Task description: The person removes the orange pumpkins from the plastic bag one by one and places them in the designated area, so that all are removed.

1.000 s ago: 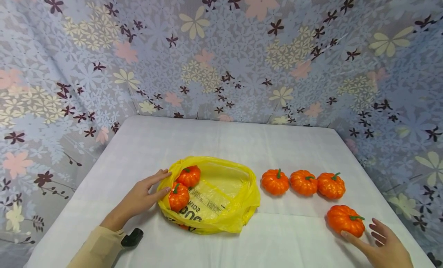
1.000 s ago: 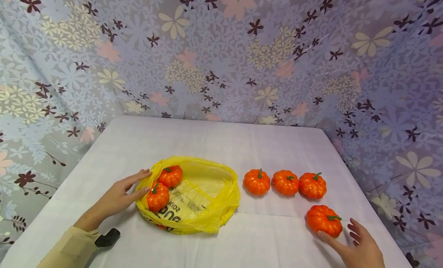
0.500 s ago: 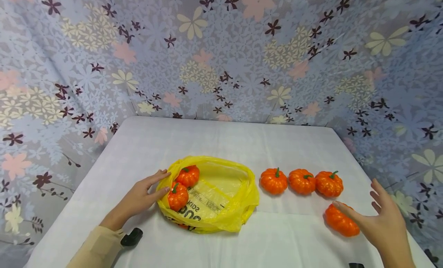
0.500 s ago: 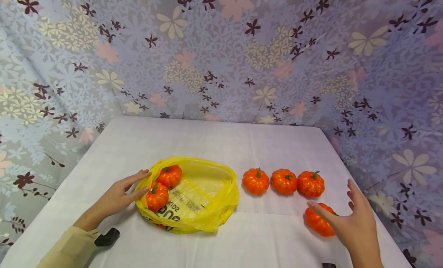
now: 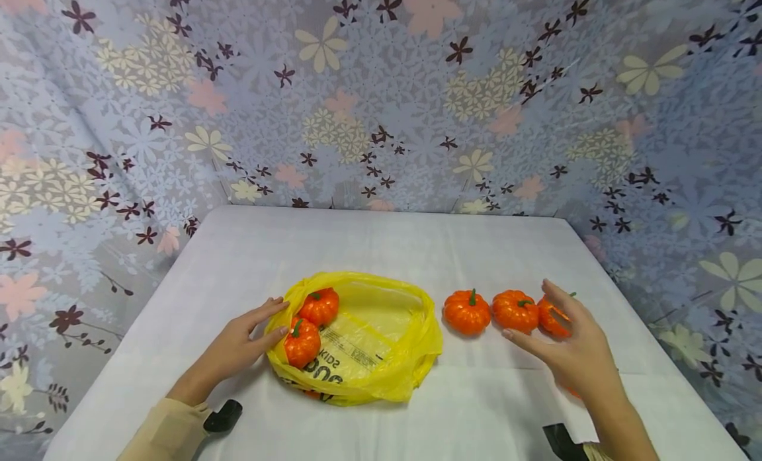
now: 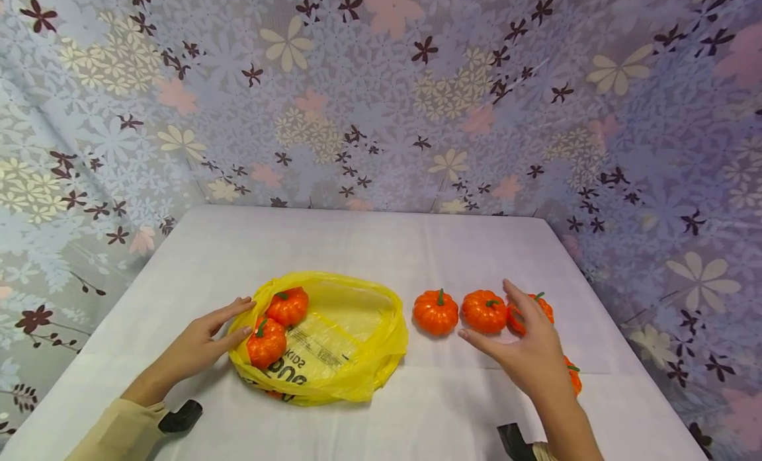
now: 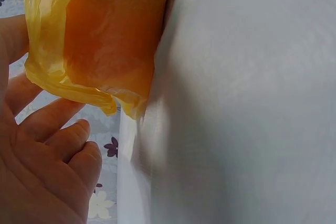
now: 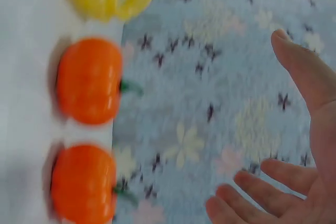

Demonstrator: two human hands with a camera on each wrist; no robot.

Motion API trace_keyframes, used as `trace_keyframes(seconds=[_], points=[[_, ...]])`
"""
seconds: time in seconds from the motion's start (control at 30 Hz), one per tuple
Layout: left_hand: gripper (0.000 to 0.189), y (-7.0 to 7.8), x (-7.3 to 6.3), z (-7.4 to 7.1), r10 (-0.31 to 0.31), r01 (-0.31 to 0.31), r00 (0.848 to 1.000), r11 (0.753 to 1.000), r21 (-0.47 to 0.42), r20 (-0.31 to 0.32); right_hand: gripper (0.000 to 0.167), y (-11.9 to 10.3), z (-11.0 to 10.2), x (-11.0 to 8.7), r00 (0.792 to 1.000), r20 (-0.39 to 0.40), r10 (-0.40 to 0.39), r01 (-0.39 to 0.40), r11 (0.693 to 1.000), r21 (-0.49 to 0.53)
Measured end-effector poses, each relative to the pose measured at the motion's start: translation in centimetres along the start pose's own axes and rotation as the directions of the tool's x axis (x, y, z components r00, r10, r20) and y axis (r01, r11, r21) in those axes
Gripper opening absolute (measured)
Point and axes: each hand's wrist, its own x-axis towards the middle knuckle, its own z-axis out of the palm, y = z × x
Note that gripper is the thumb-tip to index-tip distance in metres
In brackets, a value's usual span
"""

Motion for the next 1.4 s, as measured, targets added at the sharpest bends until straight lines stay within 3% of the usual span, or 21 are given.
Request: trace_keyframes(seconds=[0.27, 0.57, 0.8, 1.1, 1.4], points=[[0.061, 0.1, 0.3, 0.3, -0.019, 0.019, 1.000, 1.000, -0.001, 0.020, 0.104, -2.7, 3.2, 1.1, 0.990, 0.103, -0.094, 0.093, 0.996, 0.013], [0.063, 0.3, 0.5, 0.3, -0.033, 0.034, 0.999, 0.999, -0.009, 0.023, 0.099, -3.6, 7.2, 2.5, 0.971, 0.177, -0.162, 0.153, 0.986, 0.066], [0.063, 0.3, 0.6, 0.2, -0.027, 0.028, 1.000, 1.000, -0.015, 0.014, 0.091, -5.2, 10.6, 3.2, 0.945, 0.238, -0.226, 0.182, 0.964, 0.193], [0.061, 0.7, 0.3, -0.1, -0.031, 0.032, 0.999, 0.999, -0.012, 0.010, 0.090, -7.0, 13.9, 3.6, 0.919, 0.312, -0.241, 0.148, 0.944, 0.294], [0.058, 0.2, -0.3, 0.1, -0.027, 0.027, 1.000, 1.000, -0.015, -0.003, 0.086, -8.2, 16.5, 3.6, 0.896, 0.375, -0.237, 0.115, 0.940, 0.320]])
